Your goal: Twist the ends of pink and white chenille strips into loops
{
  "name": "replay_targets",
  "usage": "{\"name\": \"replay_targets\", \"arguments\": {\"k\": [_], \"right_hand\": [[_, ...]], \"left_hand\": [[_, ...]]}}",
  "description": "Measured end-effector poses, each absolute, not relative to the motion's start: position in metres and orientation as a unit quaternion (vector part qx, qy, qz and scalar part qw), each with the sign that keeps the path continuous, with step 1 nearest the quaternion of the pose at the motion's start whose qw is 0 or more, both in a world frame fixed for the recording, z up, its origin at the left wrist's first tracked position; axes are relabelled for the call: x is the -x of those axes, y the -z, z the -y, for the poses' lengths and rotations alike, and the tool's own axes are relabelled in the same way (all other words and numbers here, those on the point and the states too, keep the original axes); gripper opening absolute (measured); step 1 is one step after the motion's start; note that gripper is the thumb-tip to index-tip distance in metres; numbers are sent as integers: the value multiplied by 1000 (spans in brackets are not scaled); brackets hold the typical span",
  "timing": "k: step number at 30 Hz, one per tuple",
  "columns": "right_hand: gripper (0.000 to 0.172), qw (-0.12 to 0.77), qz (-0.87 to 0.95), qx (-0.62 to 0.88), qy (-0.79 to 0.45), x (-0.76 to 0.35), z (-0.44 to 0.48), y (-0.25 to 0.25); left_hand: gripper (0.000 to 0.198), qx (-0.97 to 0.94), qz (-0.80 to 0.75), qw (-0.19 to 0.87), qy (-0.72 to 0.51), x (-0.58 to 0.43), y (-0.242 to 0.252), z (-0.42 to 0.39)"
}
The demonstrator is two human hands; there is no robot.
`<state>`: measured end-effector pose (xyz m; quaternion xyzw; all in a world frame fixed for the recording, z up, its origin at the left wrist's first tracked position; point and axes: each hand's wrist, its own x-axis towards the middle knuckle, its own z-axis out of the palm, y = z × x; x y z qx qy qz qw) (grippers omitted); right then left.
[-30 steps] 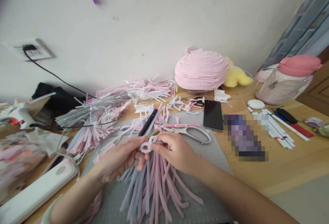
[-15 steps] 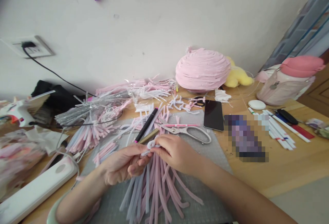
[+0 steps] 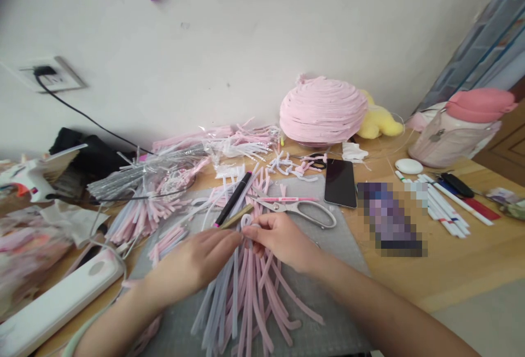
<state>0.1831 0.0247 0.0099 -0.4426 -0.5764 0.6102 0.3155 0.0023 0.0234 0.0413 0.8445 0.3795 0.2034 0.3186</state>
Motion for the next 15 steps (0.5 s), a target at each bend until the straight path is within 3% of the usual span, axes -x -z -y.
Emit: {"name": "replay_targets", "arguments": {"k": [3, 7, 9, 12, 15], "right_hand": [[33, 330, 607, 451, -565, -183, -26, -7], [24, 411, 740, 416, -331, -185, -23, -6], [18, 430, 788, 358, -256, -187, -22, -6], [16, 435, 813, 326, -209, -189, -21, -6], [15, 428, 800, 360, -217, -189, -20, -6]], "left_hand": [[22, -829, -401, 323, -219, -2, -38, -28], [39, -548, -450, 674, -208, -9, -33, -33], [34, -386, -404, 809, -181, -11, -31, -34], [18, -284, -366, 866, -187, -12, -30, -33], [16, -333, -390, 828, -229, -13, -33, -32]]}}
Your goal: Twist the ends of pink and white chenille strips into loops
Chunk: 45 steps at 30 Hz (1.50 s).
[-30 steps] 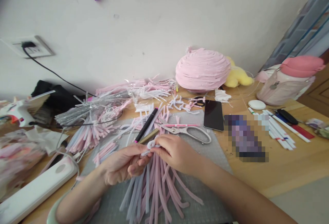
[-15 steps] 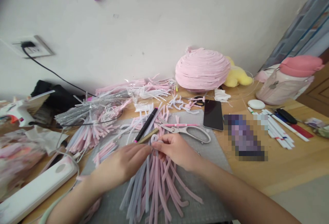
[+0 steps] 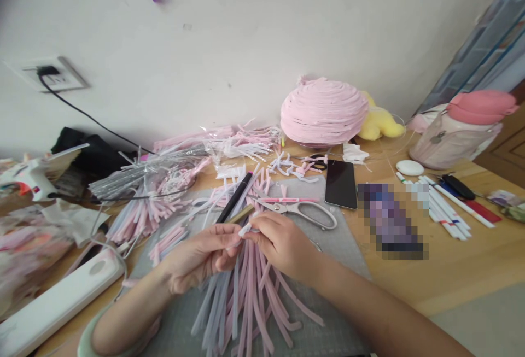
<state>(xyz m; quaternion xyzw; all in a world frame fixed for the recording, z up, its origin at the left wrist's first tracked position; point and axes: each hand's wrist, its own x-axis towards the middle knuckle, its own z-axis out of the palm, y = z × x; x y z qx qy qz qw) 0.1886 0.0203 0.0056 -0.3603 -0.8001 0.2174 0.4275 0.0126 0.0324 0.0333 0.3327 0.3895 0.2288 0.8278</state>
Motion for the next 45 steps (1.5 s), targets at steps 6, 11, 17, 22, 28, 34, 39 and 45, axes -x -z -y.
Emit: {"name": "replay_targets", "arguments": {"k": [6, 11, 17, 22, 28, 34, 39, 45], "right_hand": [[24, 371, 733, 445, -355, -183, -24, -8], [21, 308, 708, 452, -446, -186, -28, -11], [15, 312, 664, 425, -531, -182, -24, -14], [27, 362, 576, 420, -601, -179, -23, -12], [30, 445, 443, 448, -637, -183, -32, -7], [22, 382, 329, 378, -777, -183, -31, -10], [24, 453, 366, 405, -705, -180, -28, -9], [13, 452, 537, 421, -575, -180, -25, -11]], "left_hand": [[11, -689, -420, 521, -278, -5, -39, -28], [8, -736, -431, 450, -266, -5, -33, -29], [36, -558, -399, 684, -249, -9, -30, -40], [35, -510, -387, 718, -275, -7, -33, -43], [20, -461, -399, 693, -385, -11, -35, -37], [22, -439, -372, 755, -315, -17, -33, -29], [21, -405, -374, 789, -272, -17, -33, -29], [15, -364, -363, 798, -314, -14, -36, -30]]}}
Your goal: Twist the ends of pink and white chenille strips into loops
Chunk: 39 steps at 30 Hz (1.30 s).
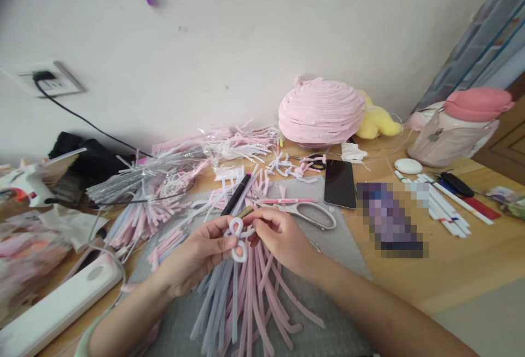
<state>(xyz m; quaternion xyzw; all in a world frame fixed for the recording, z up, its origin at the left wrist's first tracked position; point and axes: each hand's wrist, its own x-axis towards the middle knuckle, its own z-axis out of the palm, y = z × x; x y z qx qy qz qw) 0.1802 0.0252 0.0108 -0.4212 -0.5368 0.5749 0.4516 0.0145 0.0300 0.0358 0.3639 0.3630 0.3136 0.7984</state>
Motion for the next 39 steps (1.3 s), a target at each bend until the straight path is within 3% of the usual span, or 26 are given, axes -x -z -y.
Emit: {"name": "replay_targets", "arguments": {"k": [9, 17, 22, 26, 30, 39], "right_hand": [[27, 474, 377, 403, -686, -182, -30, -6], [7, 413, 564, 439, -564, -184, -28, -20], [17, 419, 626, 401, -521, -188, -25, -20], [14, 422, 597, 394, -557, -188, -25, -17], [29, 408, 554, 424, -589, -188, -27, -16], [9, 379, 572, 410, -601, -184, -26, -17]], "left_hand": [[16, -426, -369, 758, -327, -18, -36, -26], [15, -453, -368, 728, -359, -17, -34, -28], [15, -459, -373, 719, -364, -17, -32, -29], [17, -470, -383, 701, -376, -19, -30, -30], [21, -482, -402, 685, -370, -21, -29, -29], [15, -527, -432, 617, -393, -20, -27, -29]]}}
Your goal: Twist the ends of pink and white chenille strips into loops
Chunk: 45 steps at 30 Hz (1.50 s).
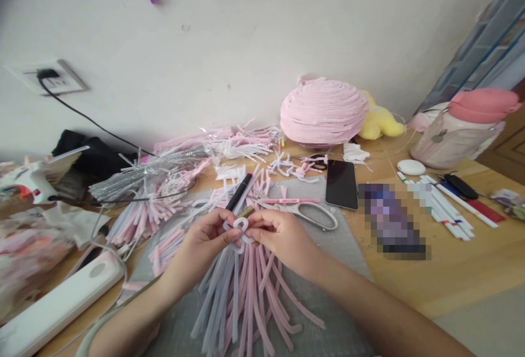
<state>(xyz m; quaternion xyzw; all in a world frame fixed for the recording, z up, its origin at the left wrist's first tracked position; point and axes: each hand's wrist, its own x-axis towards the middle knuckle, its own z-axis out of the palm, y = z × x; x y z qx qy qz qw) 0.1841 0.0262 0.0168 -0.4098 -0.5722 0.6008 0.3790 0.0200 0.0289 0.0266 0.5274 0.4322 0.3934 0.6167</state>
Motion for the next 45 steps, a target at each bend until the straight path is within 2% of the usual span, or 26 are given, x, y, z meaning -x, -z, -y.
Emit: {"name": "replay_targets", "arguments": {"k": [8, 17, 21, 25, 29, 32, 35, 37, 39, 41, 43, 45], "right_hand": [[9, 358, 610, 444, -550, -185, -24, -14], [20, 374, 544, 437, -611, -184, -25, -18], [31, 385, 503, 419, -650, -182, -27, -11], [32, 414, 446, 414, -677, -182, -28, -7], [24, 356, 403, 421, -730, -182, -27, -9], [23, 344, 435, 421, -718, -181, -26, -9], [15, 368, 533, 436, -625, -180, -24, -6], [12, 390, 634, 434, -508, -181, -22, -4], [14, 400, 735, 387, -387, -184, -20, -2], [18, 394, 789, 338, -328, -187, -19, -1], [16, 404, 759, 358, -365, -186, -19, -2], [22, 405, 647, 411, -499, -181, -20, -5]], "left_hand": [[11, -598, -448, 555, -366, -20, -23, -26], [6, -762, -481, 321, -292, -13, -24, -26], [7, -794, -466, 268, -284, -13, -26, -25], [8, -776, -468, 304, -295, -13, -23, -25], [10, -715, -479, 360, -360, -13, -15, -25], [11, -680, -483, 399, -380, -13, -10, -25], [14, -642, -483, 457, -382, -14, -9, -27], [21, -596, -476, 519, -386, -15, -12, -30], [27, -534, -466, 595, -377, -17, -15, -33], [31, -485, -460, 649, -363, -18, -19, -34], [32, -479, -459, 647, -376, -19, -22, -33], [30, -519, -458, 595, -408, -17, -24, -31]]}}
